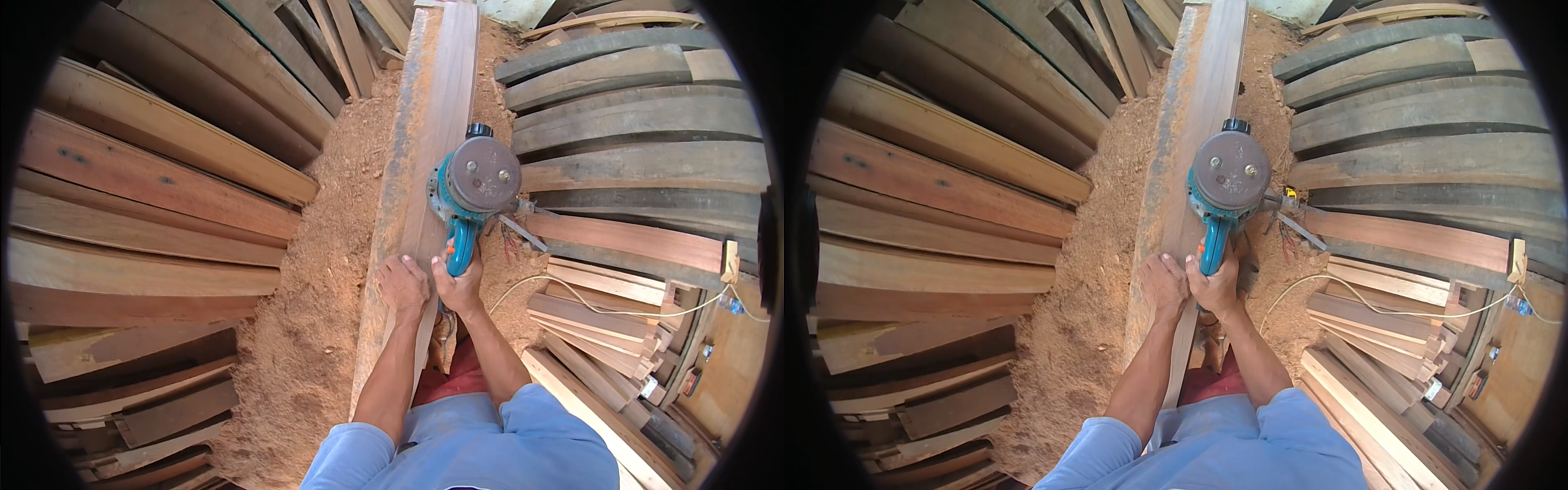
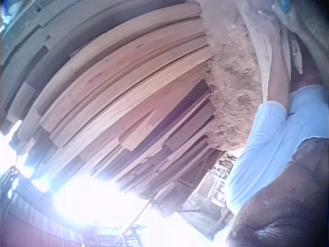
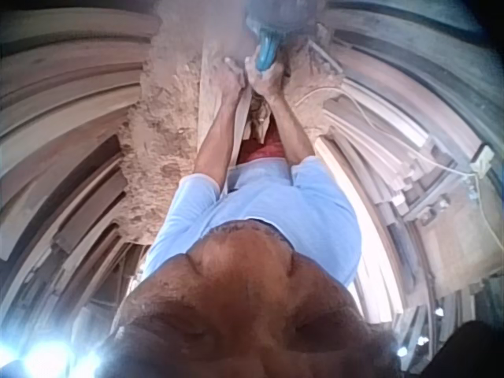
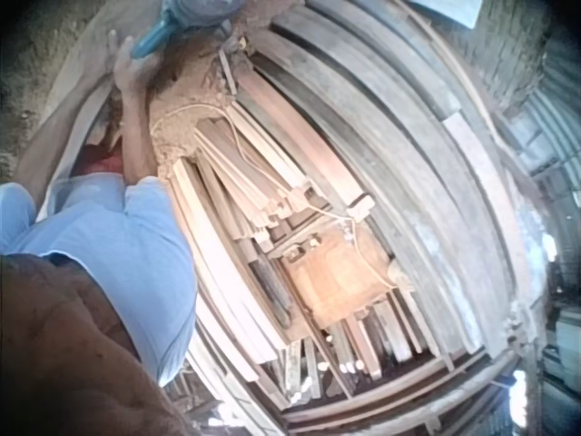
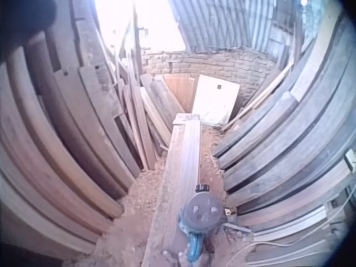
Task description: The person uses a handheld electric router to smooth the edges of a long wooden plank. They measure the plank with a tape measure, flip it over to work on different sides, and move it around the sawdust-covered floor of the workshop.
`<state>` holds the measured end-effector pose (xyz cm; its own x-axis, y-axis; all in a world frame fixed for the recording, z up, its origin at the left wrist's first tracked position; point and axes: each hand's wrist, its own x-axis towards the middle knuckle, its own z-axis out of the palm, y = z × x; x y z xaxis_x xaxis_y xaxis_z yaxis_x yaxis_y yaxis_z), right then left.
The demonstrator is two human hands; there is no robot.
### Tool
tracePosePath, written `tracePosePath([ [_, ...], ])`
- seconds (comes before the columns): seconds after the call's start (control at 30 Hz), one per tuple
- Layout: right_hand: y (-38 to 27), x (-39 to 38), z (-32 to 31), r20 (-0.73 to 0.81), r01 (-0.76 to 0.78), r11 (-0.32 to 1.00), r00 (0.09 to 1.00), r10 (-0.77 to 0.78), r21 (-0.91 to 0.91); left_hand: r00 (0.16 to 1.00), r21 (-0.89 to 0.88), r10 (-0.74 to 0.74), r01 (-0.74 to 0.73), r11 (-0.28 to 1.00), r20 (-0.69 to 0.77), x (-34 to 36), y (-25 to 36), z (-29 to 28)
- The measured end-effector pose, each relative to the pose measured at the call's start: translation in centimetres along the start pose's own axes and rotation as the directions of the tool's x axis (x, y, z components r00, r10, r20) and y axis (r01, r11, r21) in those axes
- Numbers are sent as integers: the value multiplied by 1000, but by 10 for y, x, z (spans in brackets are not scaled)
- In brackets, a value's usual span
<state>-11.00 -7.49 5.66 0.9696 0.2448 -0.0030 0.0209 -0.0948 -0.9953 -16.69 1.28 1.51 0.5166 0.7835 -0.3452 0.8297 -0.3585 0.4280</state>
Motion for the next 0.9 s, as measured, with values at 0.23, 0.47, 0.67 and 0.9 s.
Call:
tracePosePath([
  [0.23, 13, 29, 0, -1, 108, 991, 994, -108, -76, 1000, -7, 5, -5, 1000, -6, -3, 3, -2],
  [0.47, -2, 99, 4, -64, 78, 991, 994, -85, -113, 999, -7, 10, -10, 1000, -34, 0, 0, 5],
  [0.67, 11, 245, 2, -124, 127, 982, 982, -145, -141, 1000, -6, -2, 2, 1000, -27, 0, 0, 4],
  [0.9, 26, 379, -8, -183, 124, 989, 973, -137, -83, 998, 38, 24, -23, 999, -50, 0, 1, 12],
])
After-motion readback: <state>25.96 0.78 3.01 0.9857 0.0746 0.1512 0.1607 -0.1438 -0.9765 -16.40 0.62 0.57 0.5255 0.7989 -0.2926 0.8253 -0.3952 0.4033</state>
